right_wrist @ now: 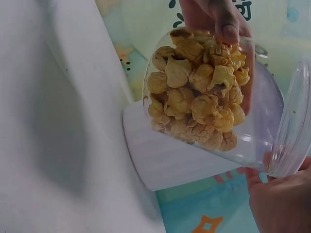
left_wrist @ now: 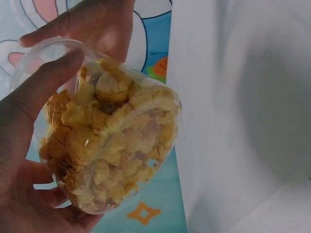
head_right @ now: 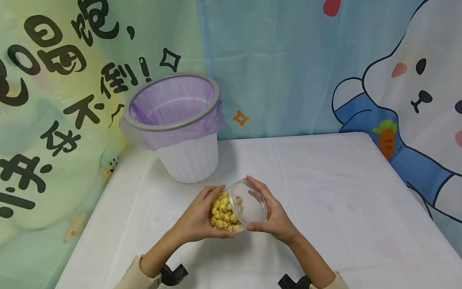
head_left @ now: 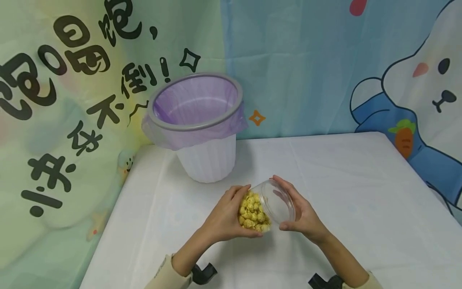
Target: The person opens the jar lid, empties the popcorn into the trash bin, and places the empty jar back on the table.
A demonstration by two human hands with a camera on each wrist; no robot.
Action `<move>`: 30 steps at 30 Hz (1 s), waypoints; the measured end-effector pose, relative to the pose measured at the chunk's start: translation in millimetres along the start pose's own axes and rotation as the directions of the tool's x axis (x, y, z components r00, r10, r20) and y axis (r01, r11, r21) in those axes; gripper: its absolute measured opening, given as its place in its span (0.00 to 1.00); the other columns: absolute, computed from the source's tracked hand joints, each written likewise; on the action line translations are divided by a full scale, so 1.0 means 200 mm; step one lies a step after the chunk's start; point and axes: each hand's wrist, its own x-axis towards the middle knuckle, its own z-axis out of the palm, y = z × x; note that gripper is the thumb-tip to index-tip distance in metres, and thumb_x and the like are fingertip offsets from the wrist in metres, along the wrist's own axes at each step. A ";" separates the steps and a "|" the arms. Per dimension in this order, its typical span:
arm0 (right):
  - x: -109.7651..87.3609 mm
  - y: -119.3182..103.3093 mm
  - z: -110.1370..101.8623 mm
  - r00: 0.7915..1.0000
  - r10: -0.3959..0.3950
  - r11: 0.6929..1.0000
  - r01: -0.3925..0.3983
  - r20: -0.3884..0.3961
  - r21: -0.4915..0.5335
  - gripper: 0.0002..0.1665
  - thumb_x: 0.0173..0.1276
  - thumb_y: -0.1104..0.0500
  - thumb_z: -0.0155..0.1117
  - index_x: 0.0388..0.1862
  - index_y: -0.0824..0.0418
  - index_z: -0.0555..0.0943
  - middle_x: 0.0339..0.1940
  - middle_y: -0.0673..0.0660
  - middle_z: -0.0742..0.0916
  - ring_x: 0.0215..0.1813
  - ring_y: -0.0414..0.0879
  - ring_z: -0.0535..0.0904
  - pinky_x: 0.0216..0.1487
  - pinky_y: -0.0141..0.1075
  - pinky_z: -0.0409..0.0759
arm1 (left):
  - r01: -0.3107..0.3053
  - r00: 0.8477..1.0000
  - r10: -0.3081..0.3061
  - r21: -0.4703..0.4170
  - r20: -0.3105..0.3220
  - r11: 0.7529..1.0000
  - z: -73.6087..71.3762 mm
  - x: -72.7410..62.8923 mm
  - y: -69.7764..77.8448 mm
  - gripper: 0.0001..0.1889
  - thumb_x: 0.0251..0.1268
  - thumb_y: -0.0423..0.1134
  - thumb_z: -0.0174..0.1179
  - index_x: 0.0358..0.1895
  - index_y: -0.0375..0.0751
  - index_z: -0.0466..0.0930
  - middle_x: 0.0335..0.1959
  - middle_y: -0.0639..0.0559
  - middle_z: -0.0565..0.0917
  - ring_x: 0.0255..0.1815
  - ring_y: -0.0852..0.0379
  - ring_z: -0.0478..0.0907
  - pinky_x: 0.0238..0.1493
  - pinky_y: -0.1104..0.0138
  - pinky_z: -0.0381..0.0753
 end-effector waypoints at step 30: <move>0.02 0.08 -0.02 0.984 -0.164 0.981 0.157 0.061 0.115 0.54 0.56 0.51 0.69 0.71 0.70 0.50 0.71 0.62 0.59 0.70 0.50 0.53 0.66 0.34 0.58 | -0.028 0.998 0.032 -0.072 0.056 0.997 0.02 0.04 0.00 0.54 0.28 0.59 0.73 0.64 0.39 0.61 0.50 0.52 0.76 0.47 0.61 0.73 0.49 0.62 0.73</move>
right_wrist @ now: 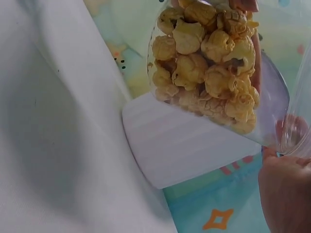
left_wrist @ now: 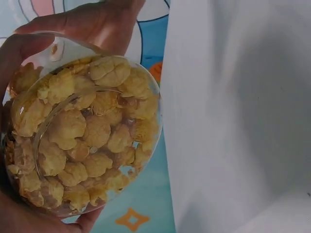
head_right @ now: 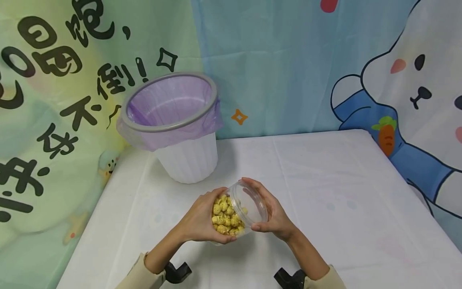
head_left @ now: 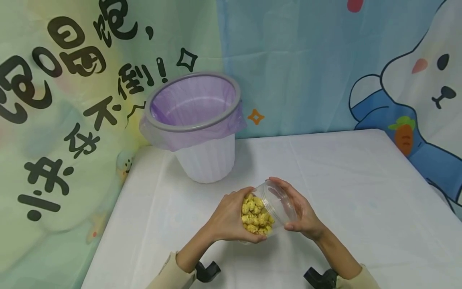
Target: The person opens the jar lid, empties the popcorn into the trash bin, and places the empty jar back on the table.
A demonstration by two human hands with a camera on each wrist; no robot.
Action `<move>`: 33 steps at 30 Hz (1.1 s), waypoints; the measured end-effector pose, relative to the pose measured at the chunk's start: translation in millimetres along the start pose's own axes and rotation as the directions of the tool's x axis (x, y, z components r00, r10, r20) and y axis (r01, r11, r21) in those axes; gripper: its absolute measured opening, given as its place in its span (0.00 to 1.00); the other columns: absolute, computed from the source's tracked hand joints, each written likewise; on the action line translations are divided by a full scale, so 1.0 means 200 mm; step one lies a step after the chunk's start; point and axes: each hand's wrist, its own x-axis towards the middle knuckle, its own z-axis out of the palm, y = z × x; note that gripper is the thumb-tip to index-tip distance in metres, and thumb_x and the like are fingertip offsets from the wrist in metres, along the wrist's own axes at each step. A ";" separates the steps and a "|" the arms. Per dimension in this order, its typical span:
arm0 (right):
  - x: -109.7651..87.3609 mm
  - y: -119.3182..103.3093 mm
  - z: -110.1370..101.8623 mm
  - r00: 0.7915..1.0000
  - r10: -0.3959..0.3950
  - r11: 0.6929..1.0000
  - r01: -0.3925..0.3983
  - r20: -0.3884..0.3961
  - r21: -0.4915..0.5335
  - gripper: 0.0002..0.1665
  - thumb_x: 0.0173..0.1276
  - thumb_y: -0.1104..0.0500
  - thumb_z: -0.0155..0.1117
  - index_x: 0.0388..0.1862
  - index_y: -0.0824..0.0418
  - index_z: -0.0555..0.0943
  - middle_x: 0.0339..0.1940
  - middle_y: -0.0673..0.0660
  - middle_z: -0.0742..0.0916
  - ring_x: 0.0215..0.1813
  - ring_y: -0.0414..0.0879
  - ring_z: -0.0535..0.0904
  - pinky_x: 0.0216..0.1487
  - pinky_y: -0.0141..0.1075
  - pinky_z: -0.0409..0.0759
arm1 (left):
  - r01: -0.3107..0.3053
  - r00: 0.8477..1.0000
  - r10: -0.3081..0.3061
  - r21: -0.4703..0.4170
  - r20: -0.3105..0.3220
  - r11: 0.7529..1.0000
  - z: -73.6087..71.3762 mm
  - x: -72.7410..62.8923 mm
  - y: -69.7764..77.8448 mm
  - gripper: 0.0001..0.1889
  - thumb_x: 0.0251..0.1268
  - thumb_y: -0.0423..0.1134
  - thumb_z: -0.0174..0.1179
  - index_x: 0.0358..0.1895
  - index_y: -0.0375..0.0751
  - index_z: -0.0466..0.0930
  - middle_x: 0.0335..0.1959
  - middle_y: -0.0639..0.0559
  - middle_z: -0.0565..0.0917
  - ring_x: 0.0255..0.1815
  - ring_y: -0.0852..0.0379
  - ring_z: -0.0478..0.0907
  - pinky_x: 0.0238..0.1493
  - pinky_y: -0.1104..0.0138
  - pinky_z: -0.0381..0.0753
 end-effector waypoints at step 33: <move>0.08 -0.05 -0.01 0.997 -0.061 0.993 0.066 0.047 -0.100 0.53 0.52 0.60 0.71 0.69 0.74 0.51 0.70 0.68 0.56 0.71 0.55 0.49 0.64 0.36 0.60 | 0.049 0.998 -0.047 0.054 -0.040 0.997 -0.07 0.00 0.05 0.56 0.26 0.60 0.74 0.65 0.41 0.58 0.53 0.50 0.74 0.50 0.57 0.73 0.48 0.63 0.76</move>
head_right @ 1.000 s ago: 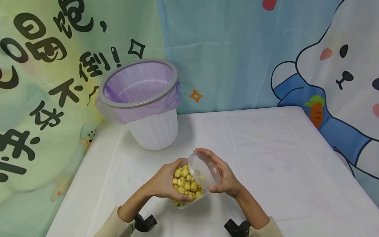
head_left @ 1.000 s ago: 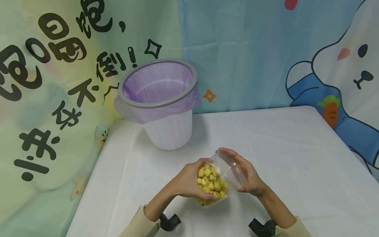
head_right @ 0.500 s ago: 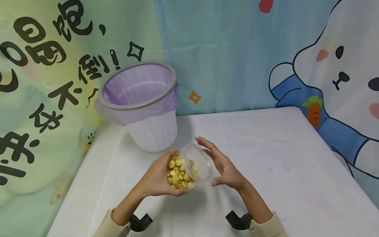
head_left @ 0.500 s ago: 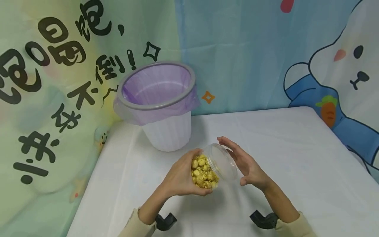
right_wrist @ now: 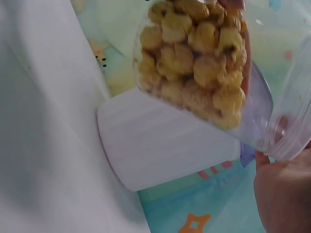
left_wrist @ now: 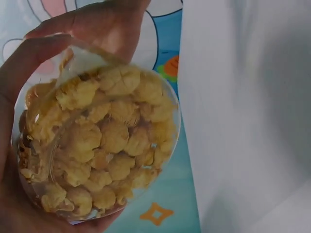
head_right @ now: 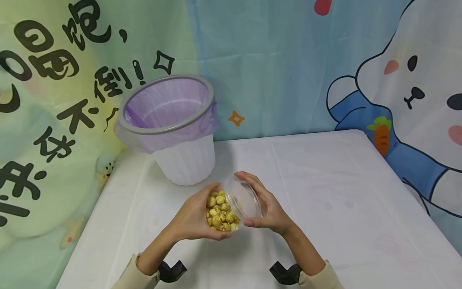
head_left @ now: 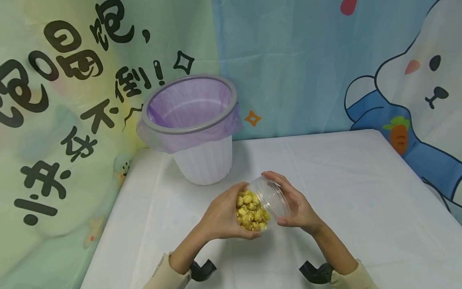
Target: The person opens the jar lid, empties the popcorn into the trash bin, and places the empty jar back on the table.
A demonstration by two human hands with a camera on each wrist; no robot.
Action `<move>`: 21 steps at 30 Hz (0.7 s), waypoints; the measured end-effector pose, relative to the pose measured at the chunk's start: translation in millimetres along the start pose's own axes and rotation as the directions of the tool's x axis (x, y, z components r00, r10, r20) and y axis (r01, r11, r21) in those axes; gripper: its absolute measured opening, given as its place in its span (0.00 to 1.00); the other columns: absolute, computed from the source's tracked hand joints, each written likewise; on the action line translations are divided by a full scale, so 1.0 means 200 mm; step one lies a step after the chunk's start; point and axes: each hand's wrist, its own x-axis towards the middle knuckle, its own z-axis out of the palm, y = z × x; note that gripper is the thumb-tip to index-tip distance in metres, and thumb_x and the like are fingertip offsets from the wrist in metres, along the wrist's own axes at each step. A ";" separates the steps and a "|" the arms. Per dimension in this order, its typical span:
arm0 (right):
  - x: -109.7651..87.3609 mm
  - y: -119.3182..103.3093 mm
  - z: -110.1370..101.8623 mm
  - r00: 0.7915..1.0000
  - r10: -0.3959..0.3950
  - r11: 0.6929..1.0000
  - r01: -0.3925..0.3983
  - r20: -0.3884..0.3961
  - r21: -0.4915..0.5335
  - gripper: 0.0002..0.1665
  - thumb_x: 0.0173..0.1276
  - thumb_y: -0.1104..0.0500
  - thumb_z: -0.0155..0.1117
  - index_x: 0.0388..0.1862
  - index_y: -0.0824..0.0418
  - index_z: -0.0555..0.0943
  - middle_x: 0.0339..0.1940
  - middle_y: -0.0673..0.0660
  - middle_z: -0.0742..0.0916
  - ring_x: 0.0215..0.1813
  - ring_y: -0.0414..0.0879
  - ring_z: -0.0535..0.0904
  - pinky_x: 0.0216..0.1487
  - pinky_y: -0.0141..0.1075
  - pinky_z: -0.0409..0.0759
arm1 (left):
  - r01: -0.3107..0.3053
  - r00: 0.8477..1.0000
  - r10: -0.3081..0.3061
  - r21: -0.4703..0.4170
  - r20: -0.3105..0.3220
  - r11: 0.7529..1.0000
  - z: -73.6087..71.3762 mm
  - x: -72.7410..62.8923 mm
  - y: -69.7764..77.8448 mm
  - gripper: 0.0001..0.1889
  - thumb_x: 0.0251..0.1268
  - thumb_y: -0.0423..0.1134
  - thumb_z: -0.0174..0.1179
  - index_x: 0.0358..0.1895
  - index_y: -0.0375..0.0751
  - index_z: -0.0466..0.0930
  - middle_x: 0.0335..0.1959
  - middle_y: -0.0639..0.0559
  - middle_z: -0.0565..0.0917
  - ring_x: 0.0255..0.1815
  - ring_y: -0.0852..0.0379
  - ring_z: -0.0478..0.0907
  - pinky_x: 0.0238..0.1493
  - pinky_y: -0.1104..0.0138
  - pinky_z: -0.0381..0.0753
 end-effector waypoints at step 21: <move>0.02 -0.03 -0.05 0.993 -0.039 0.995 0.029 0.114 0.091 0.62 0.56 0.44 0.67 0.71 0.72 0.40 0.73 0.67 0.47 0.73 0.56 0.41 0.66 0.40 0.58 | -0.017 1.000 0.017 0.038 -0.001 0.999 -0.02 0.00 0.01 0.56 0.26 0.62 0.73 0.65 0.42 0.59 0.53 0.52 0.73 0.50 0.59 0.72 0.49 0.63 0.75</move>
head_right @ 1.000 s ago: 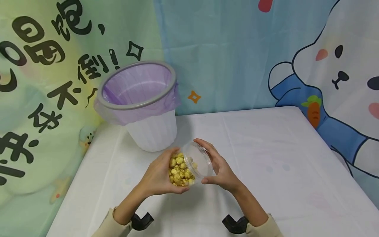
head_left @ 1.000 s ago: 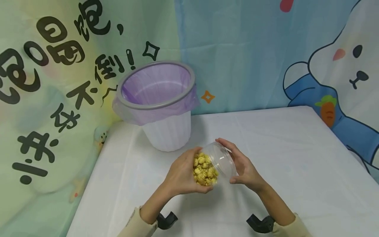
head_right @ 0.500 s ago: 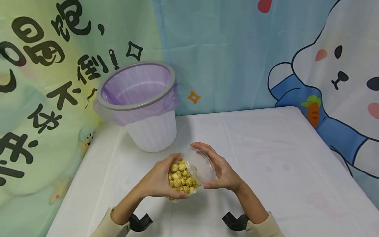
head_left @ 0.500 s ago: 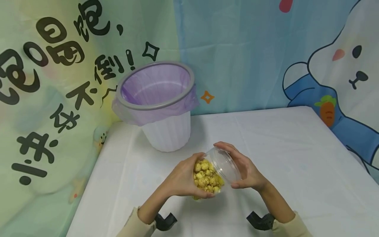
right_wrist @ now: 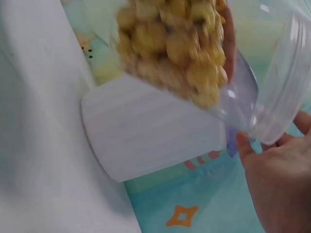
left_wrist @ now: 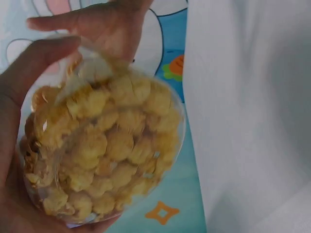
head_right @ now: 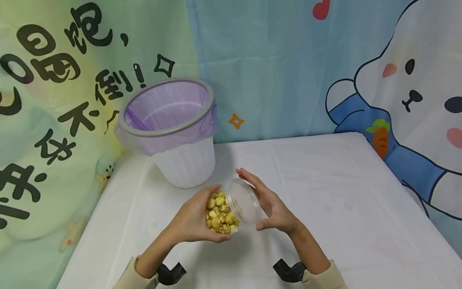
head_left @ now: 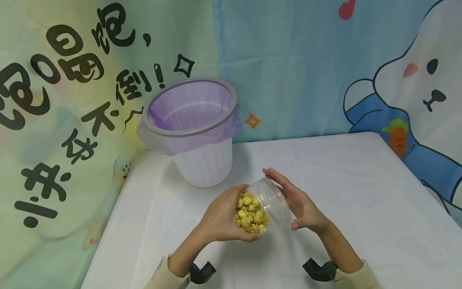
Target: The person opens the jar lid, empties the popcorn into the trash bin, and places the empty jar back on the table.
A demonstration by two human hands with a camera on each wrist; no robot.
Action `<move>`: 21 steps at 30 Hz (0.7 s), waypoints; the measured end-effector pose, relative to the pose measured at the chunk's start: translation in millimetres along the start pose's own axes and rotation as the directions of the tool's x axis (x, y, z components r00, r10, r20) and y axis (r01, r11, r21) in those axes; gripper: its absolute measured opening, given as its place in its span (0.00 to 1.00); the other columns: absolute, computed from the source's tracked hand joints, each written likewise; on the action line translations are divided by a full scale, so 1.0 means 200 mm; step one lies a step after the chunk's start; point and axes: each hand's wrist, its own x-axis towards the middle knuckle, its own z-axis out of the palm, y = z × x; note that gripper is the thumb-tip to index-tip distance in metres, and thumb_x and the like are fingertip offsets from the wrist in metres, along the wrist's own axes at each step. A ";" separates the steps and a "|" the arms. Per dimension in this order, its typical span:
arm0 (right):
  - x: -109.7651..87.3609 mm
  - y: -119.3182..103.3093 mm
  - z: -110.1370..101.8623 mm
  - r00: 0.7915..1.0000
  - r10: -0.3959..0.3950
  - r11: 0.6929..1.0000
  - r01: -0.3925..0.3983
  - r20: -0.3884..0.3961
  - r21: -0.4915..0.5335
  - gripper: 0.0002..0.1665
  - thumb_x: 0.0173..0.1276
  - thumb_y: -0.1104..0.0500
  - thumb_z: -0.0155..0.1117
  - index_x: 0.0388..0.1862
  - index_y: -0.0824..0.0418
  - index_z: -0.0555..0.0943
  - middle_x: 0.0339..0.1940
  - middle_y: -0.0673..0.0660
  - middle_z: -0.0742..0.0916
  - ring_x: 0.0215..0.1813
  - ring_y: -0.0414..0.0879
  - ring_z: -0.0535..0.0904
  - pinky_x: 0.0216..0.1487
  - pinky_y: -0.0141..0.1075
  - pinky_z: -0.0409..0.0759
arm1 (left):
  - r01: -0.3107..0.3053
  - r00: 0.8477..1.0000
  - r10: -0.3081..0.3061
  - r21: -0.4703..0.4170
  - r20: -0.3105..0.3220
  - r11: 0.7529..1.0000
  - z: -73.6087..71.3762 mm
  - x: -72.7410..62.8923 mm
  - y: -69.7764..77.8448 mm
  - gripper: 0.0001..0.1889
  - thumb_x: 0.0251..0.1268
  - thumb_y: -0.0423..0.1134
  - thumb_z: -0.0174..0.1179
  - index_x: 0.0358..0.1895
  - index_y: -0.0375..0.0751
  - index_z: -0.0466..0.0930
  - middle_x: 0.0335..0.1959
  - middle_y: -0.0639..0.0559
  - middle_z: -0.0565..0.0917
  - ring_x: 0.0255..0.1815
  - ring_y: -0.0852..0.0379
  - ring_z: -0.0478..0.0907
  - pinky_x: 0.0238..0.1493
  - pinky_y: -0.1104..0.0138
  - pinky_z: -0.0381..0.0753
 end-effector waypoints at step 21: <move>-0.02 0.02 0.02 0.999 0.019 0.997 -0.016 0.029 -0.078 0.54 0.52 0.53 0.70 0.68 0.75 0.52 0.70 0.68 0.59 0.70 0.56 0.48 0.65 0.40 0.59 | 0.068 0.984 -0.024 -0.247 0.175 0.967 -0.02 -0.04 -0.01 0.54 0.31 0.58 0.74 0.67 0.45 0.56 0.51 0.54 0.74 0.45 0.65 0.73 0.43 0.71 0.75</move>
